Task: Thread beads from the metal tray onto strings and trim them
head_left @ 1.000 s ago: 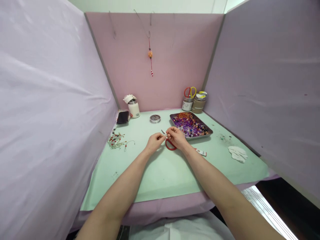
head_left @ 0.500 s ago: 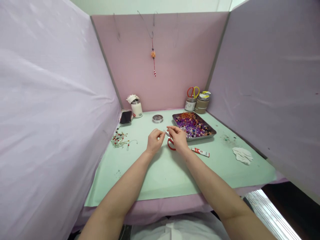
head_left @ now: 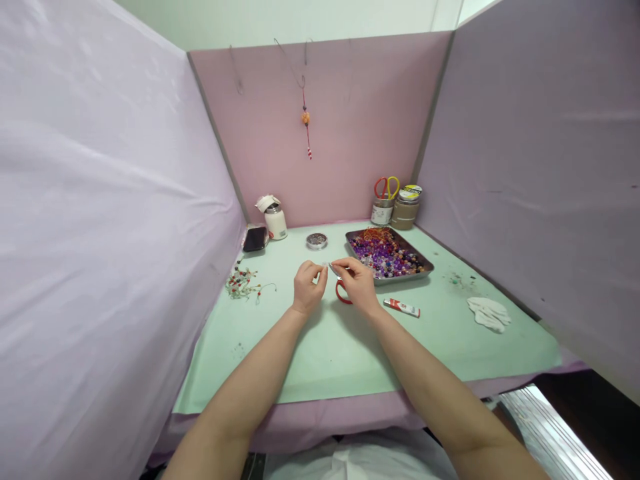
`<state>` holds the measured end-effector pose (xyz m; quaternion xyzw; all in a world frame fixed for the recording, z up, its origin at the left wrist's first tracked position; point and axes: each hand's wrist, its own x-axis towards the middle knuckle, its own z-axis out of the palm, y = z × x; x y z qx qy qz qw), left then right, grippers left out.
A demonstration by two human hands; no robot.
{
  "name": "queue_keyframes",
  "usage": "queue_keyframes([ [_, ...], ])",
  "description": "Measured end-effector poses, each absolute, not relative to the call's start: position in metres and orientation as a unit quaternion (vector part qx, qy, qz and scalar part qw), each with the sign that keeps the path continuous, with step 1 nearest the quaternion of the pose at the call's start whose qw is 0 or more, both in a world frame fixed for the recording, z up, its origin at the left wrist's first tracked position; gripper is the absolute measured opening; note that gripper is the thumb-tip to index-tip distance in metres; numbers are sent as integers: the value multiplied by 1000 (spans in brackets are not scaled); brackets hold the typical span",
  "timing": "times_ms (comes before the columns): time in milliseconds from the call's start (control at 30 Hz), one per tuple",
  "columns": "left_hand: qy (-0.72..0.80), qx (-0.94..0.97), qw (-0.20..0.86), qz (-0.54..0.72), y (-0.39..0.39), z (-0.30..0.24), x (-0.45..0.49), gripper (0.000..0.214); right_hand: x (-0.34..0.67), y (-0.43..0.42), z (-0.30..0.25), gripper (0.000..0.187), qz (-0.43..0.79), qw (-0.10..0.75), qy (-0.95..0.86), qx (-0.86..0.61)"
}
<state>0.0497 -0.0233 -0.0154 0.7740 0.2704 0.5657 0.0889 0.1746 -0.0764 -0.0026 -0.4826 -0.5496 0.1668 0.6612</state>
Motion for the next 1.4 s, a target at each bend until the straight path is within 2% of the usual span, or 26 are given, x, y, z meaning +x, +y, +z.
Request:
queue_keyframes([
  [167, 257, 779, 57, 569, -26, -16, 50, 17, 172, -77, -4, 17, 194, 682, -496, -501],
  [533, 249, 783, 36, 569, -27, -14, 50, 18, 171, -81, -1, 9, 41, 611, -563, -555],
  [1400, 246, 800, 19, 547, -26, -18, 50, 18, 173, -79, -4, 11, 15, 584, -578, -570],
])
